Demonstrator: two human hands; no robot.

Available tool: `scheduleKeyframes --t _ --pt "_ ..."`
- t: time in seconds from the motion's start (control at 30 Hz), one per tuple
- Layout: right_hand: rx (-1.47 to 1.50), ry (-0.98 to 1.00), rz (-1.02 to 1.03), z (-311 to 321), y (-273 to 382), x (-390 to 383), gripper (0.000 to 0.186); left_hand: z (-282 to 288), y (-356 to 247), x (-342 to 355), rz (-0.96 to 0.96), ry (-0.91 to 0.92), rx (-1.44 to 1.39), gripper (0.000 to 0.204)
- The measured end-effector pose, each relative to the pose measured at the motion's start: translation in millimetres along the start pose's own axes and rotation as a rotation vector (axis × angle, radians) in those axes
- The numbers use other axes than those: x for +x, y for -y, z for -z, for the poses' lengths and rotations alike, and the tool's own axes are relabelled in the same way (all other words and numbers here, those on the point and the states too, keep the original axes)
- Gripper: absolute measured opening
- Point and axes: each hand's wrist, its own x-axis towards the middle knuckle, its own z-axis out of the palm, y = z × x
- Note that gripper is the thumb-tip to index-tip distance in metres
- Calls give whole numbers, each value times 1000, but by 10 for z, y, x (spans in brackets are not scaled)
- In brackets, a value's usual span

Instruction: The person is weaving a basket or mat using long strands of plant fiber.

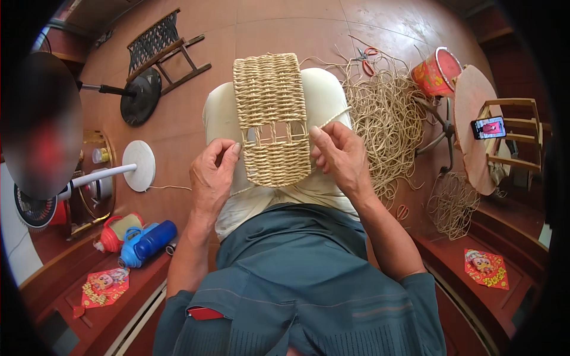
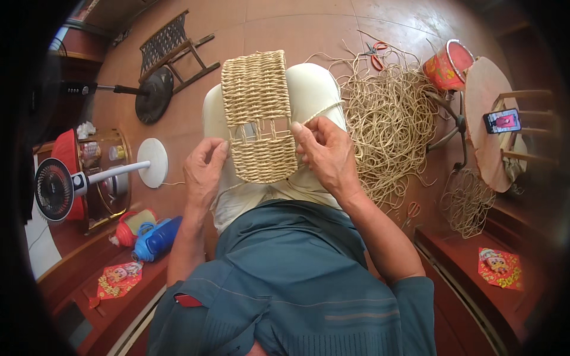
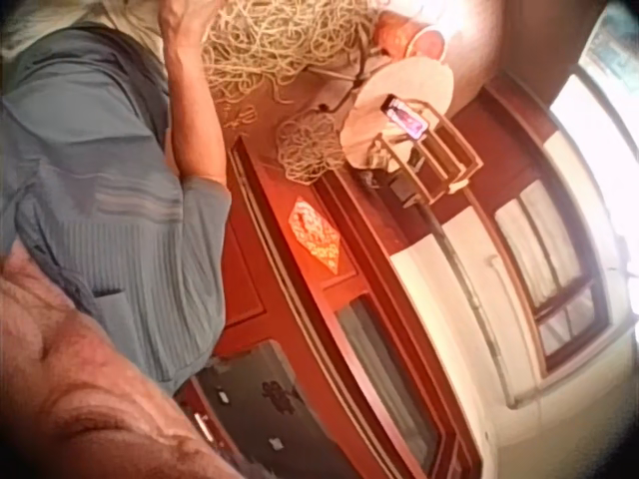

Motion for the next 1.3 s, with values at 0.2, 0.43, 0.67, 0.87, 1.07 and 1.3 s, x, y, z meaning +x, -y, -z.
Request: scheduleKeyframes --t 0.2,0.43,0.67,0.87,1.07,1.3 --pt "116 5 18 -70 -109 105 24 -82 66 0 21 44 -38 19" --pt "230 -96 96 -142 -227 -8 13 -95 188 -33 12 64 -66 17" --pt "425 -149 39 -208 -316 29 19 -126 257 -55 26 77 -93 17" --pt "560 -121 -48 -232 -127 79 33 -180 297 11 14 51 -147 17" --pt "434 -176 -24 -280 -237 144 30 -168 343 32 -23 3 48 15" --pt "490 -188 -30 -320 -247 35 30 -189 329 -72 55 41 -186 12"
